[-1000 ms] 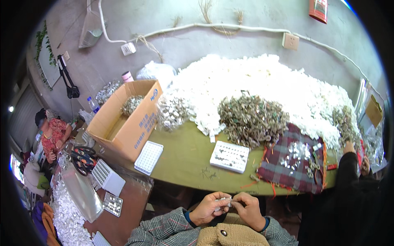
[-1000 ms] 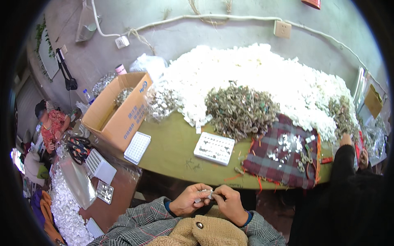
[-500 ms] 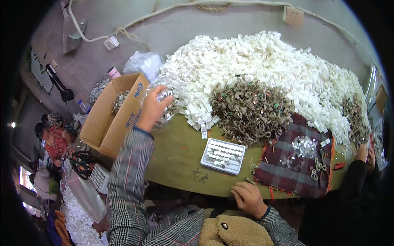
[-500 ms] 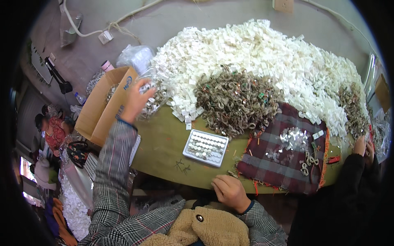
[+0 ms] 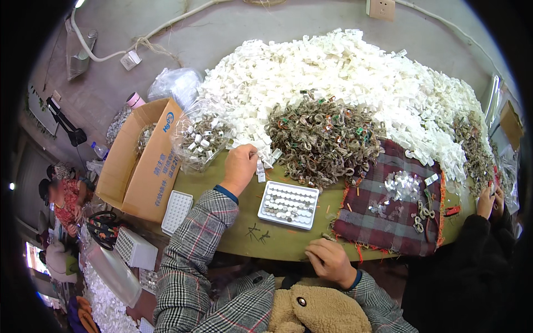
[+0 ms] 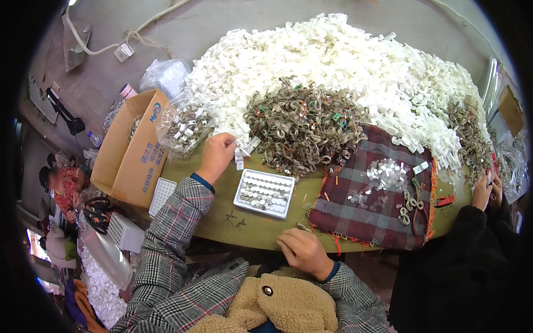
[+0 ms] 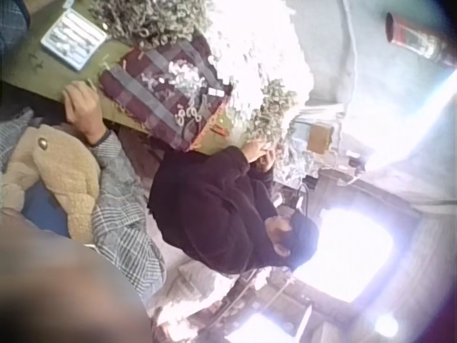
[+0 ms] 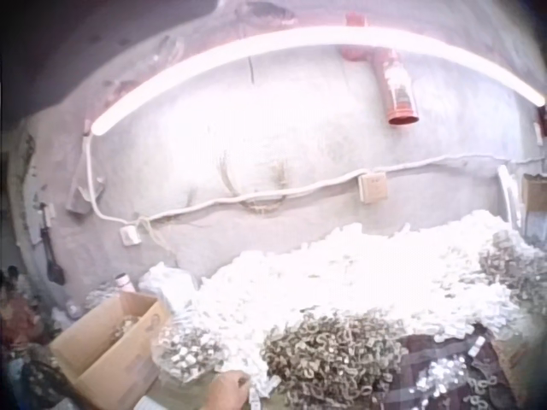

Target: The person sits at a workbench and repeatedly picks small white plastic housings and metal contacts, inserts the contacts into the housings, and places the assembled units into a white tray. They occasionally reach for additional parts from piles on the table and continue the insertion cycle.

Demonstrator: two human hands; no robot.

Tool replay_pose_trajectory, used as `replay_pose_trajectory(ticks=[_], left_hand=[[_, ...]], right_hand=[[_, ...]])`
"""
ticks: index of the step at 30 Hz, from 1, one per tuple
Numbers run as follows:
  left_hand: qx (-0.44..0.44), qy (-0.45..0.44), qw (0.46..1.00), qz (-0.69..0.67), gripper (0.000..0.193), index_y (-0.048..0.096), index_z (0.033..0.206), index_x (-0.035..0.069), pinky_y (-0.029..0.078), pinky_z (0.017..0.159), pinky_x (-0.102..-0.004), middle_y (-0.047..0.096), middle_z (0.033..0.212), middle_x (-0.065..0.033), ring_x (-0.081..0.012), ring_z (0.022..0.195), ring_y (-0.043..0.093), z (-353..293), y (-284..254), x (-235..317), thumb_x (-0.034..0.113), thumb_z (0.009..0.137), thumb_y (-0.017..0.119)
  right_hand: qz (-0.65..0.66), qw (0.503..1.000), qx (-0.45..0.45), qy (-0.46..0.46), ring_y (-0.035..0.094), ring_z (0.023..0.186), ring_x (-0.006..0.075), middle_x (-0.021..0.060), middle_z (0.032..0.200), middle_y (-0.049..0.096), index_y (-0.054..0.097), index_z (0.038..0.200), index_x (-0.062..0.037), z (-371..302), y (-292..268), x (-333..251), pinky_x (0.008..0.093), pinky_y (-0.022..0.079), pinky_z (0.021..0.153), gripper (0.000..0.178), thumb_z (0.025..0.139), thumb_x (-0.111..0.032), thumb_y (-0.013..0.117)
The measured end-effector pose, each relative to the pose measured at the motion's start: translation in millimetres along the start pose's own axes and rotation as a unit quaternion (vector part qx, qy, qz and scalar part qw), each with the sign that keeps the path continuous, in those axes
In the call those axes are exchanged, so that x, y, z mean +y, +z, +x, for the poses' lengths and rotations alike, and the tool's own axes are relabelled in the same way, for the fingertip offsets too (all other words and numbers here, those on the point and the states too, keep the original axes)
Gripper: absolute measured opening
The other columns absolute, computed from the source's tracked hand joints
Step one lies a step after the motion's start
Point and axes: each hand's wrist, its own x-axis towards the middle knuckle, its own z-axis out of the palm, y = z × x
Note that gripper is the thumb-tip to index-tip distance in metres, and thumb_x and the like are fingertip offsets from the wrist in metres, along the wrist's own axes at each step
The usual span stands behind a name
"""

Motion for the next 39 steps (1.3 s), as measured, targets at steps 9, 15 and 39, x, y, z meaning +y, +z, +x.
replay_pose_trajectory(ticks=[9, 15, 39], left_hand=[[-0.021, 0.276, 0.954, 0.112, 0.010, 0.067, 0.085, 0.007, 0.053, 0.067, -0.0385, 0.059, 0.090, -0.0059, -0.0250, 0.086, 0.063, -12.3, -13.8, 29.3, 0.003, 0.079, 0.061], [0.046, 0.214, 0.975, 0.030, 0.006, 0.064, 0.081, 0.005, 0.054, 0.067, -0.0376, 0.059, 0.094, -0.0070, -0.0258, 0.078, 0.062, -3.2, -5.4, 6.1, 0.004, 0.078, 0.069], [-0.220, -0.155, 0.700, -0.661, 0.020, 0.066, 0.107, -0.002, 0.052, 0.067, -0.0219, 0.066, 0.093, -0.0040, -0.0091, 0.073, 0.061, -179.7, -35.7, 103.9, 0.003, 0.089, 0.071]], right_hand=[[0.001, 1.000, 0.008, 0.025, 0.065, 0.071, 0.0301, 0.0134, 0.084, 0.065, 0.066, 0.090, 0.0004, 2.6, 4.6, -6.4, 0.0370, 0.052, 0.061, 0.014, 0.078, 0.002, 0.072], [-0.046, 0.999, 0.016, -0.007, 0.065, 0.071, 0.0305, 0.0132, 0.084, 0.065, 0.066, 0.090, 0.0005, -0.4, 7.9, -7.8, 0.0369, 0.052, 0.061, 0.013, 0.078, 0.003, 0.072], [0.379, 0.798, -0.148, 0.446, 0.048, 0.054, 0.0039, -0.0020, 0.067, 0.053, 0.062, 0.088, -0.0032, 30.1, 6.6, -52.7, 0.0184, 0.039, 0.047, 0.044, 0.106, -0.041, 0.048]])
